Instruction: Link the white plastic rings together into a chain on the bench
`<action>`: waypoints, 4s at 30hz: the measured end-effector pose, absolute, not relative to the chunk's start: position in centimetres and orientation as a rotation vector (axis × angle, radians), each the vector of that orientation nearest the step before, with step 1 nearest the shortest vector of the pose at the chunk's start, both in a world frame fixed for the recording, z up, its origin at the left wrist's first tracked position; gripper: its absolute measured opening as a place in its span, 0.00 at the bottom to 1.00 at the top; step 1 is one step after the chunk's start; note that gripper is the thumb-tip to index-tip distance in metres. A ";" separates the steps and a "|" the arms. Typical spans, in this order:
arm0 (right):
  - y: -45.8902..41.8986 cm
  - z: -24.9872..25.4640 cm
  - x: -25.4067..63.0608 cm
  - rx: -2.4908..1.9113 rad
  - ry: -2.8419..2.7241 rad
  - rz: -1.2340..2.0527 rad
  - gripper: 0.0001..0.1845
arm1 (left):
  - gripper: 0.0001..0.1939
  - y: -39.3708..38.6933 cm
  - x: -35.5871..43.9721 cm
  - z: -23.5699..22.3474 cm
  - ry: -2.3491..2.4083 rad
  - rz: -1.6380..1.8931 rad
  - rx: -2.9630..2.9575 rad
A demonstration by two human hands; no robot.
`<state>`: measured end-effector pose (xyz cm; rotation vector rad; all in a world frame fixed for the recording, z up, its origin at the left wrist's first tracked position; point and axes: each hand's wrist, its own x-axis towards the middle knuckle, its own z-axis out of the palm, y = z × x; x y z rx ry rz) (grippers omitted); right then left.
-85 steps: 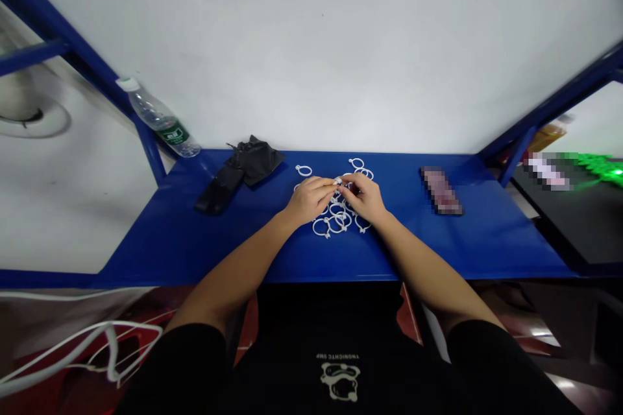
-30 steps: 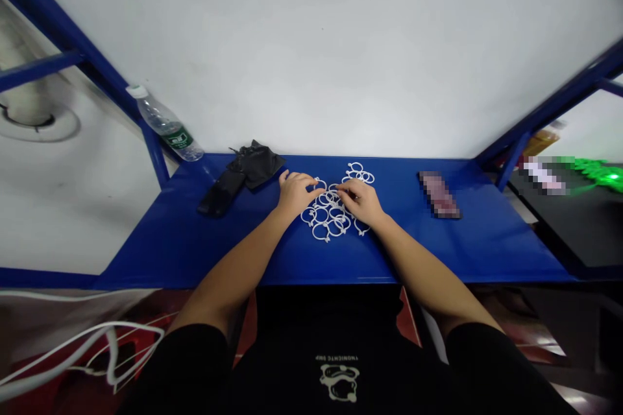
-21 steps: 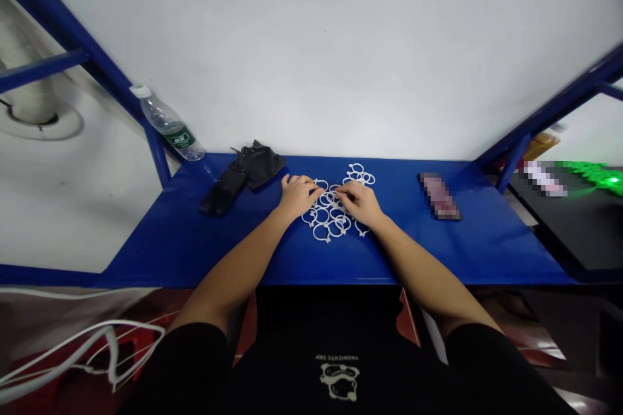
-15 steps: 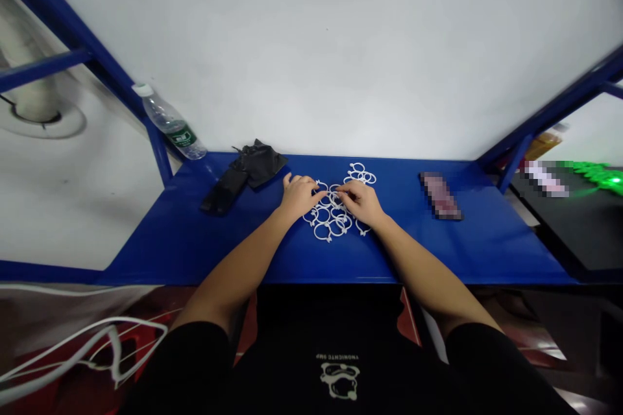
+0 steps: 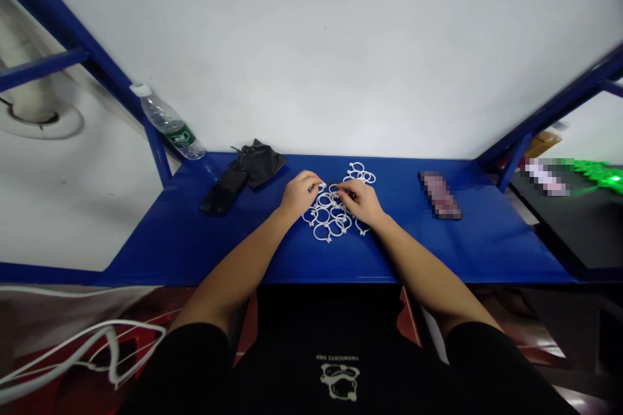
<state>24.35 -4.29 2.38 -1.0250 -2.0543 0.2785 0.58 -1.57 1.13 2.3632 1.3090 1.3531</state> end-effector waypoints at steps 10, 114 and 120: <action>-4.2 2.3 24.3 -1.014 -2.064 0.310 0.09 | 0.12 -1.3 0.5 0.2 1.194 1.156 2.323; -4.6 2.0 24.2 -1.031 -2.019 0.504 0.16 | 0.07 -2.9 1.7 1.2 1.046 1.404 2.527; -4.8 2.6 24.2 -1.012 -2.036 0.455 0.13 | 0.07 -2.7 1.7 1.1 1.001 1.413 2.563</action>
